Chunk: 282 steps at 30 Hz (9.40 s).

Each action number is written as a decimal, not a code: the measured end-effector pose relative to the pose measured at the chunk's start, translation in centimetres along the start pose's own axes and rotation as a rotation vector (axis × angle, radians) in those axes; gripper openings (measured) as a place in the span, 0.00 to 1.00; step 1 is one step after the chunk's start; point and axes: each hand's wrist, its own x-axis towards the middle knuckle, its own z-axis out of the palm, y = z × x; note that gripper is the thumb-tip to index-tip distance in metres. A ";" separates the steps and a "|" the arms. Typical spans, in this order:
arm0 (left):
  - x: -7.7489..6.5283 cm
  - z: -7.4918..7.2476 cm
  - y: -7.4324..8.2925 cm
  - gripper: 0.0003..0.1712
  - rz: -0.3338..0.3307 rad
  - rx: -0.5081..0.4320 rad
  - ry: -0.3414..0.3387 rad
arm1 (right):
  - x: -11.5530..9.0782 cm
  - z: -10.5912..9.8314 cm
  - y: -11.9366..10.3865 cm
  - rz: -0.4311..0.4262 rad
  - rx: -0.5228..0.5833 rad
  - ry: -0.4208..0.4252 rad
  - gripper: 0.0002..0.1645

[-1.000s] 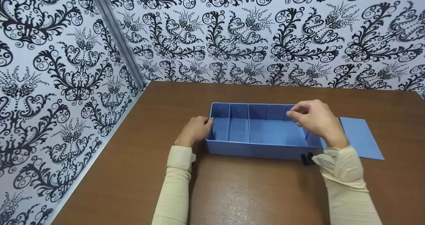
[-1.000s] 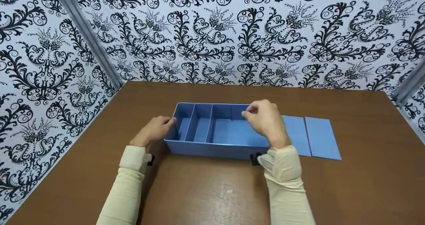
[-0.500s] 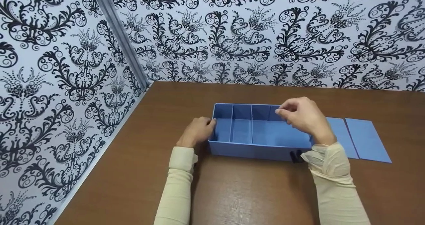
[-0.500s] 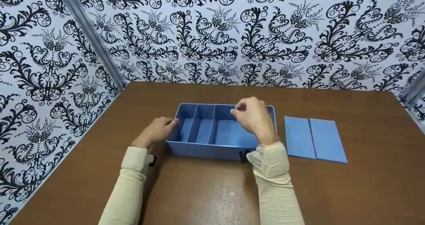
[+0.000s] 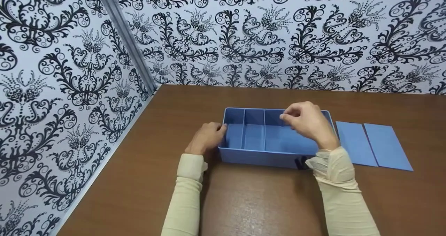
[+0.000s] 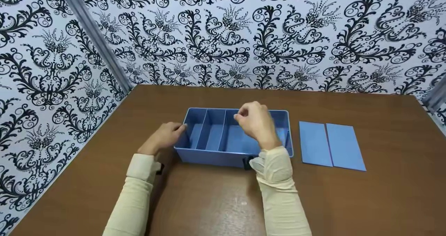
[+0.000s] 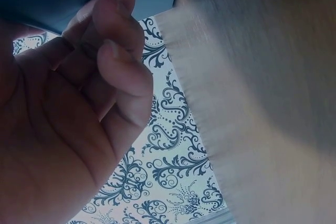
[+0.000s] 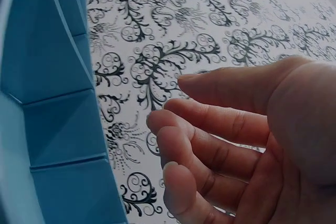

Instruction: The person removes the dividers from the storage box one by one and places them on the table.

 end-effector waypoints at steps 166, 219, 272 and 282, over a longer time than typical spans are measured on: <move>0.1 0.0 0.1 0.21 0.019 0.016 0.012 | 0.9 6.4 -1.8 0.138 -0.109 -0.061 0.18; 0.1 0.0 0.2 0.22 -0.017 0.011 0.001 | 0.5 5.8 -2.8 0.033 -0.092 0.061 0.22; -0.1 -0.1 0.4 0.21 -0.007 0.002 0.005 | 0.0 5.2 -3.3 -0.025 -0.061 0.133 0.25; -0.1 -0.1 0.4 0.21 0.002 0.002 0.001 | -0.1 5.1 -3.5 -0.010 -0.065 0.139 0.24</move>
